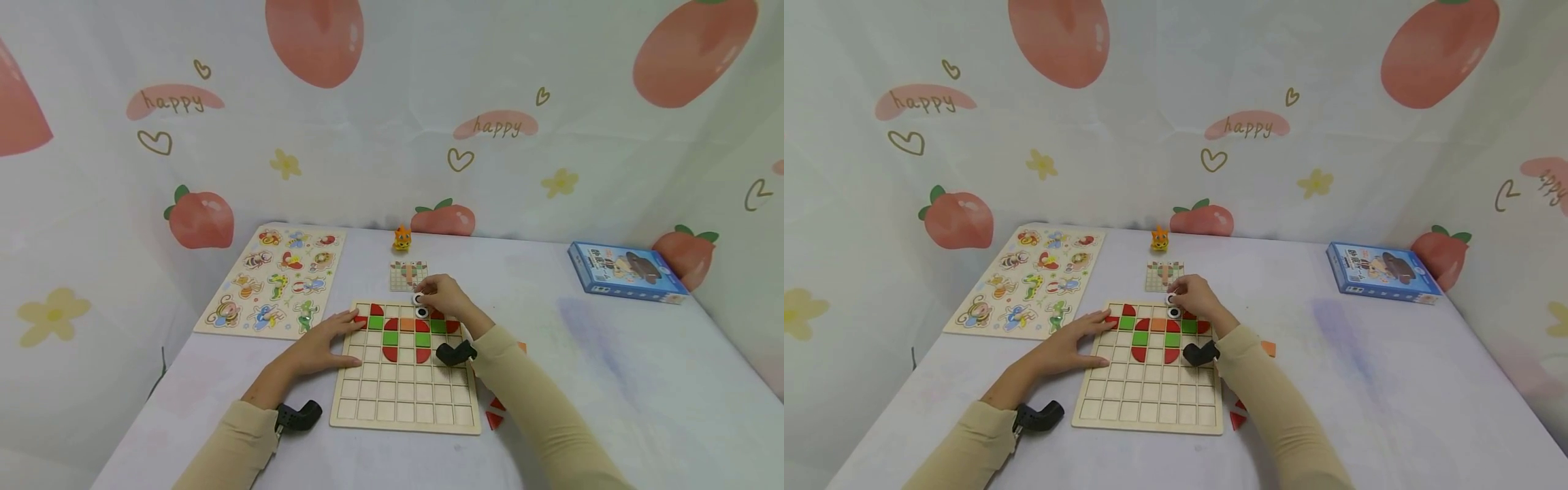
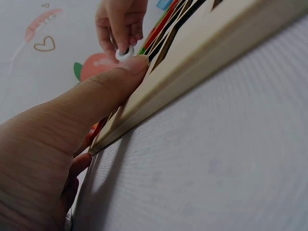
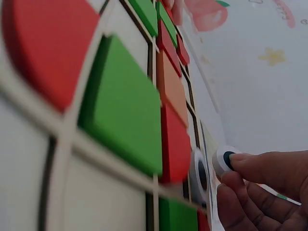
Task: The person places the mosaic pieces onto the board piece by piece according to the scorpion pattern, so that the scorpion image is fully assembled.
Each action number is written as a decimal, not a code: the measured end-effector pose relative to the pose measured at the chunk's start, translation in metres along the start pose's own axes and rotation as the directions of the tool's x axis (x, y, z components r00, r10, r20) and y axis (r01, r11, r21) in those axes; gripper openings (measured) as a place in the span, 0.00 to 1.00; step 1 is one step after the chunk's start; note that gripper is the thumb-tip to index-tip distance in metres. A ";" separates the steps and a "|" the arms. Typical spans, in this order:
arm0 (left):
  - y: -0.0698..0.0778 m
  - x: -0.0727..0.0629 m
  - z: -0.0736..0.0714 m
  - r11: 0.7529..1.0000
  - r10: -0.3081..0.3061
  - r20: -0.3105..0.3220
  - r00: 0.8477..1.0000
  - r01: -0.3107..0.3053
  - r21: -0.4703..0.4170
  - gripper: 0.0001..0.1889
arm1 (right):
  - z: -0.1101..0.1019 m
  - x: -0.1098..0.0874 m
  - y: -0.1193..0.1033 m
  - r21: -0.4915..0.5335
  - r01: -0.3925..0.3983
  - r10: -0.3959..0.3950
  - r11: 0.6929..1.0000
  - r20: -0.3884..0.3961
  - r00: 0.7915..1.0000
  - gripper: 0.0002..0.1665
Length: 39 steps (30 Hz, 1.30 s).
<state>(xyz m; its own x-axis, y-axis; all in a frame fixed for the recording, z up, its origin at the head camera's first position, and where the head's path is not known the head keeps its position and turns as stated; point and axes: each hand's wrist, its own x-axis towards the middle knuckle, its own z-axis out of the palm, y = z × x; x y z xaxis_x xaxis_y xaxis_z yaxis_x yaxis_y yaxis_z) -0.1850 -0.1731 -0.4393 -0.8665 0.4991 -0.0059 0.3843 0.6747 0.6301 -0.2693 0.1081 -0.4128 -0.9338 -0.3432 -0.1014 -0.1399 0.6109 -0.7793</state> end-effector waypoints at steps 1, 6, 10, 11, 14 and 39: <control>0.000 0.000 0.000 1.000 -0.001 -0.001 1.000 0.001 -0.001 0.40 | 0.002 0.000 -0.003 0.006 0.009 -0.009 1.000 0.007 1.000 0.10; -0.001 0.000 0.000 1.000 0.004 -0.003 1.000 -0.004 -0.003 0.40 | 0.015 0.005 -0.011 0.018 0.054 -0.055 0.998 0.043 0.998 0.08; -0.002 -0.001 0.000 1.000 0.012 0.003 1.000 -0.012 -0.012 0.40 | 0.023 0.007 -0.016 0.018 0.079 -0.080 0.997 0.066 0.995 0.08; -0.002 -0.001 0.000 1.000 0.013 0.004 1.000 -0.013 -0.009 0.40 | 0.025 0.007 -0.017 0.016 0.084 -0.085 0.996 0.070 0.994 0.08; -0.002 -0.001 0.000 1.000 0.015 0.003 1.000 -0.015 -0.006 0.40 | 0.029 0.008 -0.021 0.011 0.098 -0.099 0.995 0.081 0.992 0.07; -0.003 0.000 0.001 1.000 0.026 0.002 1.000 -0.026 0.008 0.40 | 0.031 0.003 -0.024 -0.033 0.048 -0.047 0.998 0.049 0.998 0.10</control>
<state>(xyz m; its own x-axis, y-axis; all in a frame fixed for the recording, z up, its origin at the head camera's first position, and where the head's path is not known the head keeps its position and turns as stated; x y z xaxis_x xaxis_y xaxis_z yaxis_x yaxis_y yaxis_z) -0.1859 -0.1746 -0.4419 -0.8557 0.5174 0.0089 0.4091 0.6657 0.6241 -0.2583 0.0702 -0.4135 -0.9091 -0.4057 -0.0948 -0.1956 0.6165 -0.7627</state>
